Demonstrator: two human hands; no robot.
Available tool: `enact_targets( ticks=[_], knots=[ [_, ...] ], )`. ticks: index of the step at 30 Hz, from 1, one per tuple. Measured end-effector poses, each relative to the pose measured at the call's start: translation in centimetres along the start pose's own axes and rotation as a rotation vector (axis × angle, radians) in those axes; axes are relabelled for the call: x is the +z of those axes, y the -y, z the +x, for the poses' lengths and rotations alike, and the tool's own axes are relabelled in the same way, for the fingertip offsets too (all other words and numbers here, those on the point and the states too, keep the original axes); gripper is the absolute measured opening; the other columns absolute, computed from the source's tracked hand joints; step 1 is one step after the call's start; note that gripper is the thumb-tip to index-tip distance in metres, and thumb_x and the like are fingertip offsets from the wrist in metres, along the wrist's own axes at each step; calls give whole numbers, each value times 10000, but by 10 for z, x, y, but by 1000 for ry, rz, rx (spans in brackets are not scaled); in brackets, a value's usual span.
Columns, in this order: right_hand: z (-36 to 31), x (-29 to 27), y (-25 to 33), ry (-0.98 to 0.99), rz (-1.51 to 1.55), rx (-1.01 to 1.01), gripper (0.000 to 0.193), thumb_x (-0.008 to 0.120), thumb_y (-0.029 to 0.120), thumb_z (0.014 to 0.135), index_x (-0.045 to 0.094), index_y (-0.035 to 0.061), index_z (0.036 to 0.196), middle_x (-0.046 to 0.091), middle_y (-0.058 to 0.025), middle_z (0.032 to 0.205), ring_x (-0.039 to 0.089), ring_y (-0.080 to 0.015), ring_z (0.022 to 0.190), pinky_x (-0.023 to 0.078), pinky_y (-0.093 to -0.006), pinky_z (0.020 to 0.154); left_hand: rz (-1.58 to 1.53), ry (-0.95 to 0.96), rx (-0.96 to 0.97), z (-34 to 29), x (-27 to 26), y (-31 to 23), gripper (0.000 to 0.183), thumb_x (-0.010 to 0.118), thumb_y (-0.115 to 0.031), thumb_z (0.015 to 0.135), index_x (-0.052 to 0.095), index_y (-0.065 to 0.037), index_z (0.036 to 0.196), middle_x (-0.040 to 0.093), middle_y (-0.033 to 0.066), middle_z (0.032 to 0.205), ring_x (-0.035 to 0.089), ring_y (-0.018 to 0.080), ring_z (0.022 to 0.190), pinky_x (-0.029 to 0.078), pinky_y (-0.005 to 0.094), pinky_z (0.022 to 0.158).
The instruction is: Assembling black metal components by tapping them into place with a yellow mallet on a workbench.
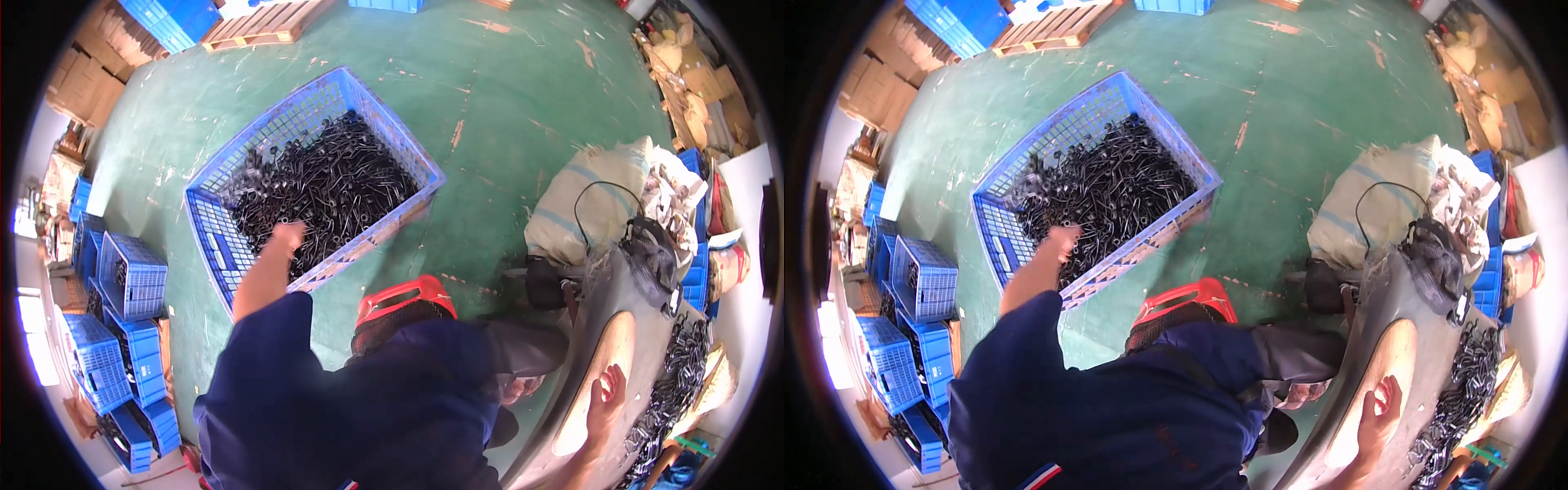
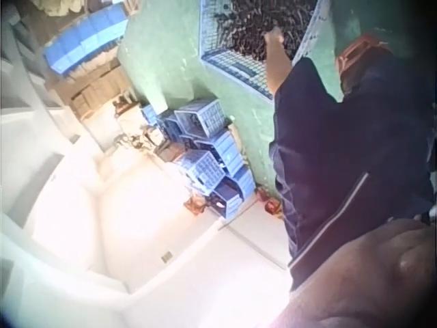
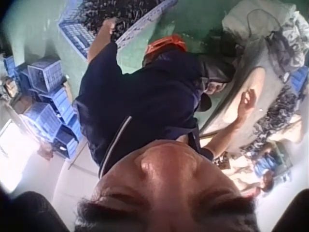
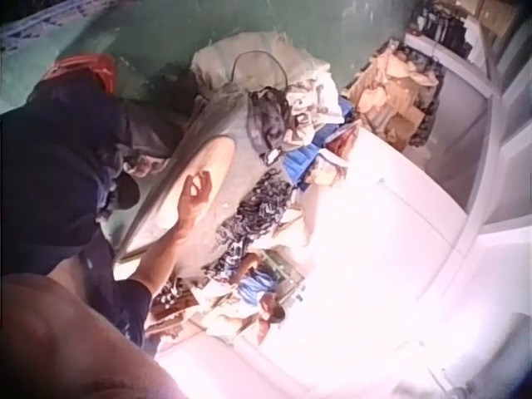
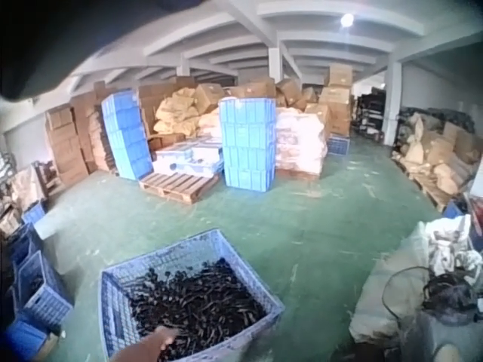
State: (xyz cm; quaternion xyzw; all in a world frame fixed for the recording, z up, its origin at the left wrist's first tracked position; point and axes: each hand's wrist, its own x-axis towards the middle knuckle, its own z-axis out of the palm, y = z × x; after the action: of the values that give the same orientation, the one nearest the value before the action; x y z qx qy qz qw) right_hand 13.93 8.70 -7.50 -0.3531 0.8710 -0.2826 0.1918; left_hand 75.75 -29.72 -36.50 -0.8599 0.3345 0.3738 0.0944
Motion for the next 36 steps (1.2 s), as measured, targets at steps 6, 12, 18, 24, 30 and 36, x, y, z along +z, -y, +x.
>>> enact_targets(
  ticks=[6, 12, 18, 24, 30, 36],
  knots=[
    [-83, -23, -3, -287, 83, -16, 438, 564, 14, 878, 487, -31, 1306, 587, -162, 1242, 581, -254, 1108, 482, -352, 893, 56, 70, 810, -88, 108, -128, 467, 669, -374, 743, 688, 5, 1017, 660, 245, 1080, 635, 342, 1059, 493, 392, 914],
    [-142, 0, -31, -616, 92, 29, 374, 645, -19, 783, 614, 5, 1155, 643, -118, 1131, 624, -201, 1010, 509, -308, 824, 24, 129, 1249, -165, 95, -240, 280, 622, -242, 892, 642, 4, 760, 616, 63, 665, 545, 123, 621, 455, 308, 578],
    [-239, -14, -63, -958, 7, 455, 411, 720, 145, 776, 602, 31, 1153, 631, -153, 1130, 617, -318, 968, 506, -381, 856, 14, 634, 1545, -382, 157, -281, 331, 638, -234, 931, 625, -12, 686, 661, 73, 681, 582, 102, 596, 472, 244, 580],
    [-314, 26, -86, -1042, -200, 737, 530, 756, 136, 701, 561, -22, 1168, 601, -191, 1159, 529, -375, 1131, 417, -430, 998, 348, 962, 2158, -628, 238, -230, 282, 629, -131, 922, 605, 15, 682, 611, 9, 640, 502, 46, 599, 411, 230, 547],
    [-307, 38, -104, -1201, -175, 672, 473, 778, 132, 662, 612, 32, 1093, 643, -135, 1078, 577, -325, 1072, 456, -423, 929, 781, 1733, 2071, -775, 341, -106, 245, 709, -25, 831, 620, 9, 1057, 662, 52, 876, 615, 100, 794, 514, 254, 740],
    [-314, 35, -107, -1316, -16, 649, 485, 794, 182, 667, 617, 46, 1097, 647, -140, 1069, 585, -328, 1066, 478, -419, 893, 984, 1834, 2246, -853, 437, 25, 760, 813, -172, 746, 405, 10, 1360, 563, 218, 1232, 568, 276, 1132, 499, 386, 928]
  ],
)
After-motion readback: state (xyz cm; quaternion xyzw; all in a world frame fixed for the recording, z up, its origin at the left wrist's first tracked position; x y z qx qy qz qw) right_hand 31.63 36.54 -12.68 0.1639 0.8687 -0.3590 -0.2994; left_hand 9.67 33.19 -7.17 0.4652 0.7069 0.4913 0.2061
